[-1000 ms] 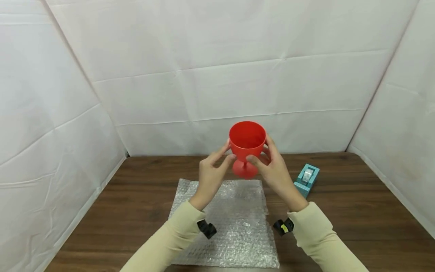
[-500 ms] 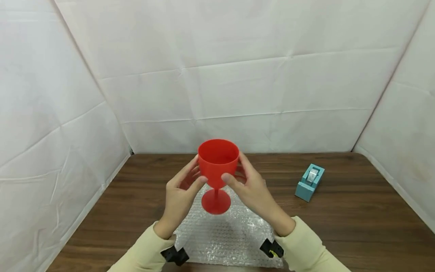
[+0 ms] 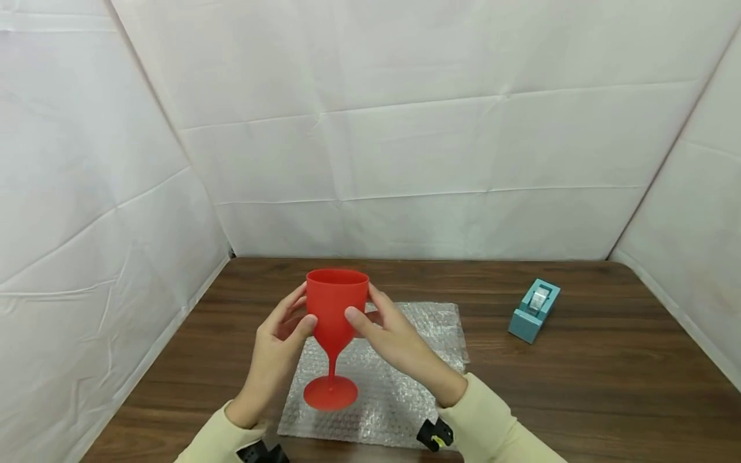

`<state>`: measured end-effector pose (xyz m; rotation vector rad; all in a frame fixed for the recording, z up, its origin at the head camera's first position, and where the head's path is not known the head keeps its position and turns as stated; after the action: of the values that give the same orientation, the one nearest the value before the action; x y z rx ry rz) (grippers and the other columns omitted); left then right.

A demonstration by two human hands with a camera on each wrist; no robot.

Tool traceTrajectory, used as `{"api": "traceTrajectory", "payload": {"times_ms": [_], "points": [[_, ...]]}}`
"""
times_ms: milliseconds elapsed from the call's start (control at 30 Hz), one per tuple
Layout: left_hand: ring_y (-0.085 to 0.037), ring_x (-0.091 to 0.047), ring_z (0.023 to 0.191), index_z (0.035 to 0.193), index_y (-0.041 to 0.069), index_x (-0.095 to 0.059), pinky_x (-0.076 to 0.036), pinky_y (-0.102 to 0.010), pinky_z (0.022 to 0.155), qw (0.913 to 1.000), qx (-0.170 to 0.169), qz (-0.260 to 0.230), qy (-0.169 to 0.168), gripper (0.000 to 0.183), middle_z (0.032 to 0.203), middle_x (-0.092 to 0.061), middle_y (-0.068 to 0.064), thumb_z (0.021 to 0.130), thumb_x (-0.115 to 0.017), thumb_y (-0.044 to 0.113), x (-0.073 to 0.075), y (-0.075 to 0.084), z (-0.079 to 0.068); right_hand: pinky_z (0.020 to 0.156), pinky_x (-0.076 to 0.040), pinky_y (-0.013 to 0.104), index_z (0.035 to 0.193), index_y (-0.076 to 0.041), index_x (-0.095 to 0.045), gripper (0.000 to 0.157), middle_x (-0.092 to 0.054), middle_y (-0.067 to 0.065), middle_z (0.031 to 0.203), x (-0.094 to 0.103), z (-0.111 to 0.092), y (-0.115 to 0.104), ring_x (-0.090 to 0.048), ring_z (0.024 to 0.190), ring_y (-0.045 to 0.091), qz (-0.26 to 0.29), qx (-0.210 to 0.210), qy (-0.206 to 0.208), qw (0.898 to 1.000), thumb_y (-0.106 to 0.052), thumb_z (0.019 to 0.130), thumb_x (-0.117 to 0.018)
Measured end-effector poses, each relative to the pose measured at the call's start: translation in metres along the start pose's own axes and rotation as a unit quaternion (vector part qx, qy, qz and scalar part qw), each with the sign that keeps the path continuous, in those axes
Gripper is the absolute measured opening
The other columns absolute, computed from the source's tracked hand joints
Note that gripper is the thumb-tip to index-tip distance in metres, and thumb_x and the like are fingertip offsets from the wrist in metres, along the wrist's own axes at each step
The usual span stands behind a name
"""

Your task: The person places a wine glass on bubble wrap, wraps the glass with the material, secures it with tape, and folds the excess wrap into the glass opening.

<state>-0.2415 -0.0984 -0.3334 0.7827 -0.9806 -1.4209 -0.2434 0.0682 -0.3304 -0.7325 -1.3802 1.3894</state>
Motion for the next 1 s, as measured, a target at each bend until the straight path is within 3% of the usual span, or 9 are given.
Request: {"api": "traceTrajectory", "payload": {"times_ms": [400,533,700,1000], "points": [[-0.023,-0.064,0.085,0.136,0.023,-0.054,-0.055,-0.031,0.071,0.9979,0.032,0.044,0.036,0.046,0.121,-0.062,-0.011,0.091,-0.064,0.018,0.026,-0.011,0.005,0.088,-0.055,0.039,0.149,-0.012,-0.032,0.065,-0.045,0.014,0.137,-0.022,0.021,0.013,-0.062,0.109,0.025,0.037,-0.05,-0.018,0.998,-0.038,0.095,-0.057],[-0.021,-0.063,0.084,0.135,0.02,-0.056,-0.055,-0.033,0.073,0.9963,0.057,0.048,0.042,0.044,0.118,-0.063,-0.014,0.092,-0.064,0.021,0.031,-0.022,0.007,0.09,-0.054,0.041,0.148,-0.01,-0.032,0.064,-0.045,0.016,0.135,-0.027,0.028,0.024,-0.062,0.11,0.025,0.056,-0.066,-0.03,0.996,-0.038,0.096,-0.056],[-0.02,-0.065,0.084,0.133,0.017,-0.057,-0.056,-0.029,0.073,0.9934,0.093,0.049,0.048,0.042,0.116,-0.063,-0.017,0.092,-0.065,0.024,0.036,-0.038,0.009,0.093,-0.052,0.044,0.148,-0.007,-0.032,0.065,-0.048,0.019,0.134,-0.034,0.036,0.041,-0.064,0.107,0.025,0.088,-0.082,-0.042,0.992,-0.039,0.096,-0.056],[-0.018,-0.067,0.083,0.131,0.012,-0.059,-0.058,-0.036,0.074,0.9892,0.126,0.053,0.053,0.042,0.111,-0.064,-0.02,0.092,-0.066,0.026,0.044,-0.06,0.012,0.09,-0.053,0.043,0.148,-0.006,-0.032,0.065,-0.055,0.022,0.127,-0.044,0.049,0.061,-0.068,0.094,0.023,0.083,-0.085,-0.054,0.991,-0.042,0.098,-0.052]]}}
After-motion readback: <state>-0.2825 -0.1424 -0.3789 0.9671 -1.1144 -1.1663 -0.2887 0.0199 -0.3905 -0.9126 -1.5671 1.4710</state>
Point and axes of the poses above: each hand's wrist, its own z-axis towards the middle knuckle, its own x-axis out of the back of the hand, y = z × x, the point moved 8 cm from there along z, towards the middle knuckle
